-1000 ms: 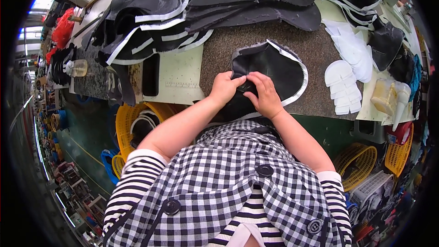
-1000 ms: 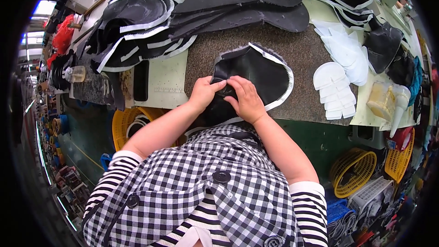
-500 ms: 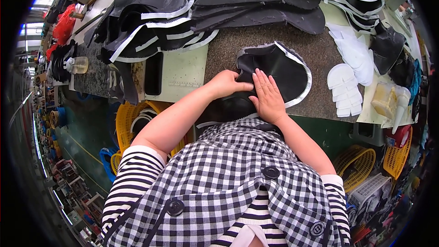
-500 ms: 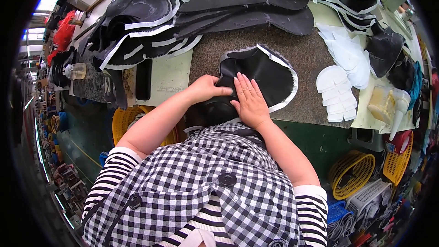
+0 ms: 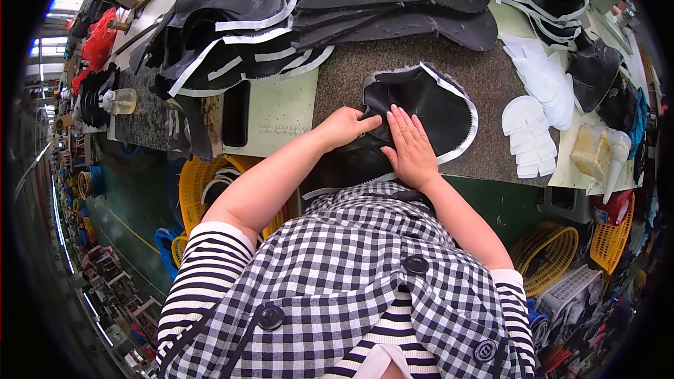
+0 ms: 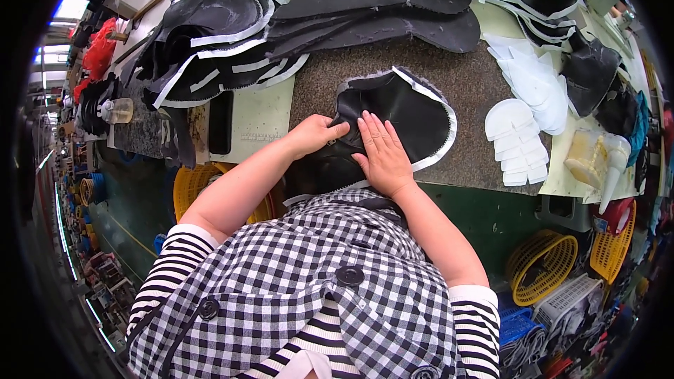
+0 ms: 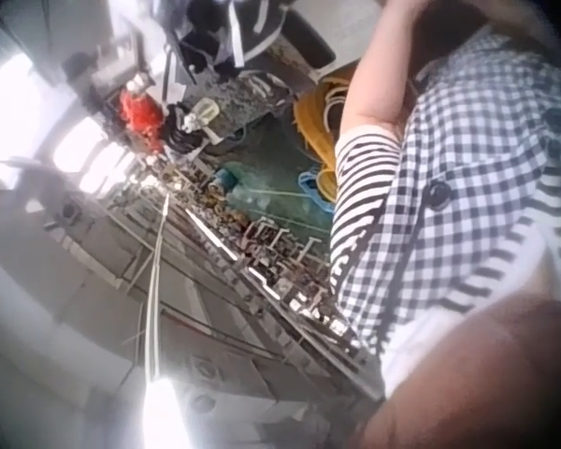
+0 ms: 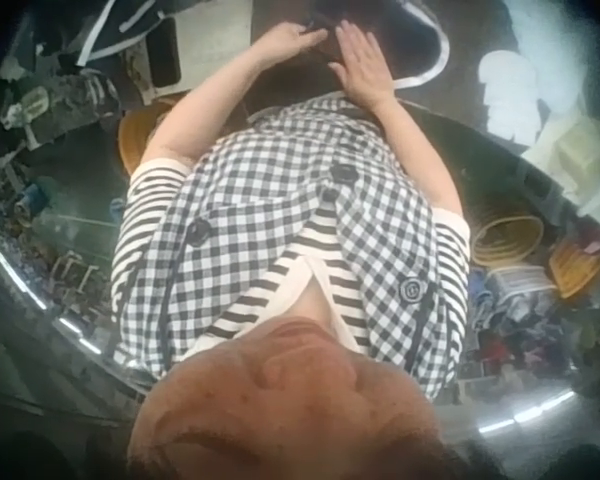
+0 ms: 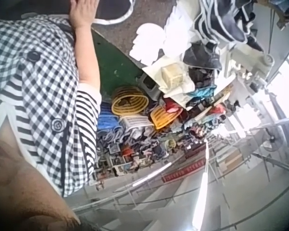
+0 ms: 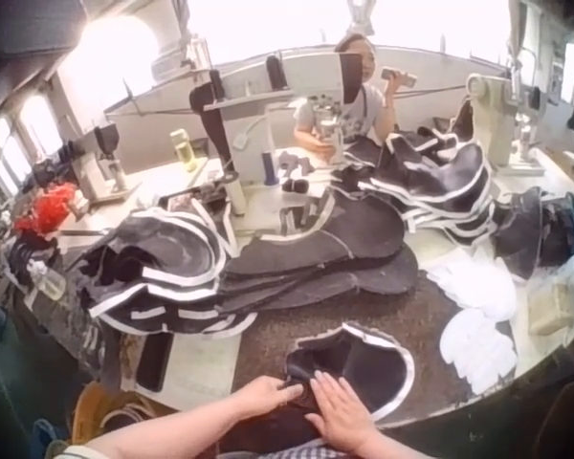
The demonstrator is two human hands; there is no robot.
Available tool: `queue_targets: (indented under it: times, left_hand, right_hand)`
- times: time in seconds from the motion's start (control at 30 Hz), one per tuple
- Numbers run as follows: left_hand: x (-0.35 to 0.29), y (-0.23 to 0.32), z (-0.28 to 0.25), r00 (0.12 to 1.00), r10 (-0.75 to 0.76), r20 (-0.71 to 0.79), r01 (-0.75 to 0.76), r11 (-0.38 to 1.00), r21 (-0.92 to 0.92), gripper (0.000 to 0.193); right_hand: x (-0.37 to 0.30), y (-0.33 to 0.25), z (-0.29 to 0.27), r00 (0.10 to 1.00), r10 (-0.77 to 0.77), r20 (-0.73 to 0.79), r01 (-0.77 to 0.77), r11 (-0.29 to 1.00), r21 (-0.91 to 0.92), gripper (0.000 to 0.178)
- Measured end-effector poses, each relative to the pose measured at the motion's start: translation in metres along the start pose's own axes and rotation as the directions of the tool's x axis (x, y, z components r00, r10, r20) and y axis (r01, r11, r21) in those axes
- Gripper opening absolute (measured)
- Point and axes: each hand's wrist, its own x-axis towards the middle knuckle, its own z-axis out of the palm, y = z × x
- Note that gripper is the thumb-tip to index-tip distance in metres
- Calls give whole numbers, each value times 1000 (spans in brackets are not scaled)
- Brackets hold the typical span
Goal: The recorder is shown assembling upper components of a shoe, specifically fitting linings or reinforcements into a leather boot upper.
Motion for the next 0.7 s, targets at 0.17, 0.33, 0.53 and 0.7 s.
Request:
queue_targets:
  times: [0.17,0.33,0.53,0.7]
  left_hand:
    - [-23,14,-7,992,105,65,-111,990,86,37]
    - [-35,7,-2,971,228,69,-237,960,152,31]
    - [-34,13,12,979,154,-134,-94,922,374,40]
    - [-25,-2,8,983,143,-117,-105,952,286,41]
  right_hand:
    - [-2,1,-2,998,-17,-66,25,994,108,64]
    - [-10,6,0,955,-113,-274,162,973,164,47]
    - [-10,6,6,942,-153,-297,200,971,133,29]
    - [-5,4,-1,960,-120,-254,168,969,180,26]
